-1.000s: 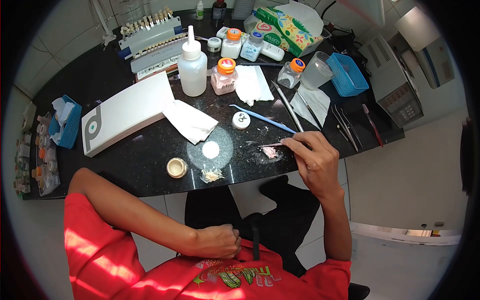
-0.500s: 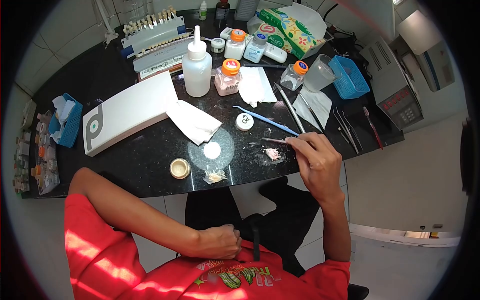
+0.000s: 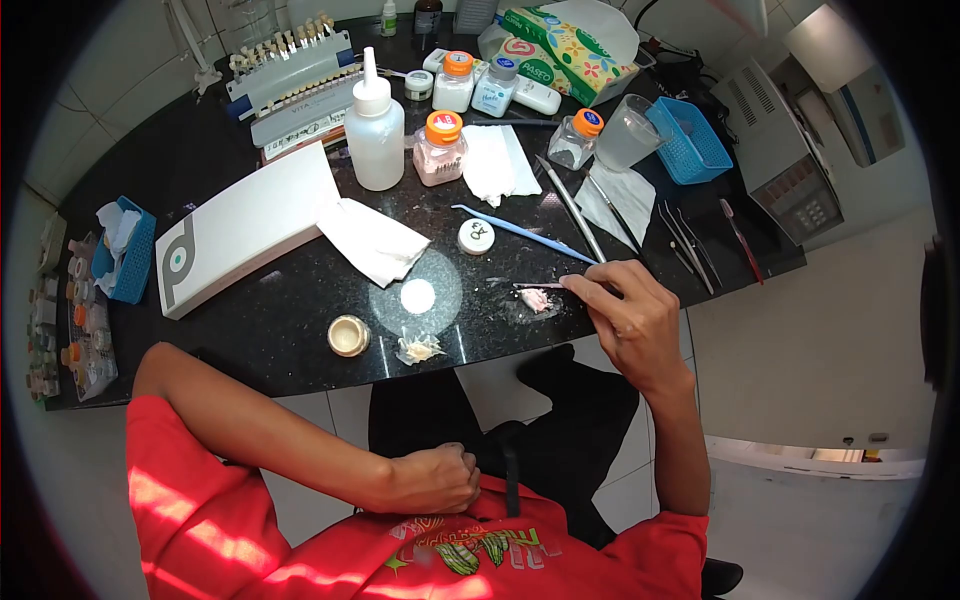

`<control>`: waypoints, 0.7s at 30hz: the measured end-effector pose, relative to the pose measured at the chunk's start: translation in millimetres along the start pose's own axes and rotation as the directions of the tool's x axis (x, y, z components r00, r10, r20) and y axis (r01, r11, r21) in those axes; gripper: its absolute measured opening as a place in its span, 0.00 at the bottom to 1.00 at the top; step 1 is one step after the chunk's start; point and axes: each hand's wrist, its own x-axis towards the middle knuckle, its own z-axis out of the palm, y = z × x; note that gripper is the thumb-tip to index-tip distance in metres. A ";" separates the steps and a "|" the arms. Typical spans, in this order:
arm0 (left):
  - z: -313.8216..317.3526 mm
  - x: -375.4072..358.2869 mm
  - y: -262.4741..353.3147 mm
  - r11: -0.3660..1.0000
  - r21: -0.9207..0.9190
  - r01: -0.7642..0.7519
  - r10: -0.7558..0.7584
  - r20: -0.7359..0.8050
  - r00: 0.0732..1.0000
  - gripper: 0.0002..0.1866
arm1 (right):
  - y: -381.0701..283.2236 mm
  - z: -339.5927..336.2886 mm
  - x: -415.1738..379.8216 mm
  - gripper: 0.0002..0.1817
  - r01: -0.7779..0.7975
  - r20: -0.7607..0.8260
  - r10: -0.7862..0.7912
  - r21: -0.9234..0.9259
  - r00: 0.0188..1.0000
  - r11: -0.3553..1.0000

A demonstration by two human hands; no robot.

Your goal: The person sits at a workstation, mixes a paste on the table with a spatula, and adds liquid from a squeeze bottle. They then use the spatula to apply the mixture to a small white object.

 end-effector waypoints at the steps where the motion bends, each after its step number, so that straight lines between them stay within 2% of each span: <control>1: -0.1 0.1 0.0 1.000 -0.001 0.009 -0.009 -0.001 1.000 0.10 | 1.9 0.2 -1.6 0.15 0.021 0.001 -0.021 0.017 1.000 1.000; 8: -0.7 -0.6 -0.7 1.000 0.005 -0.002 0.002 0.018 1.000 0.10 | 1.8 5.0 6.6 0.14 -0.012 -0.053 0.014 0.043 0.999 0.999; 14: -0.5 -1.0 1.2 0.999 0.017 0.033 -0.034 0.032 0.999 0.10 | 5.2 2.6 11.9 0.14 0.068 -0.005 -0.068 0.062 0.998 0.996; 16: 0.3 -1.5 2.8 1.000 0.025 0.016 -0.017 0.059 0.998 0.10 | 2.6 2.1 11.9 0.15 -0.002 -0.052 0.005 0.056 0.999 0.998; 21: -3.7 -2.0 1.4 0.999 0.038 0.012 -0.014 0.069 0.998 0.10 | -3.4 8.6 28.7 0.13 0.001 -0.058 0.001 0.040 0.998 0.999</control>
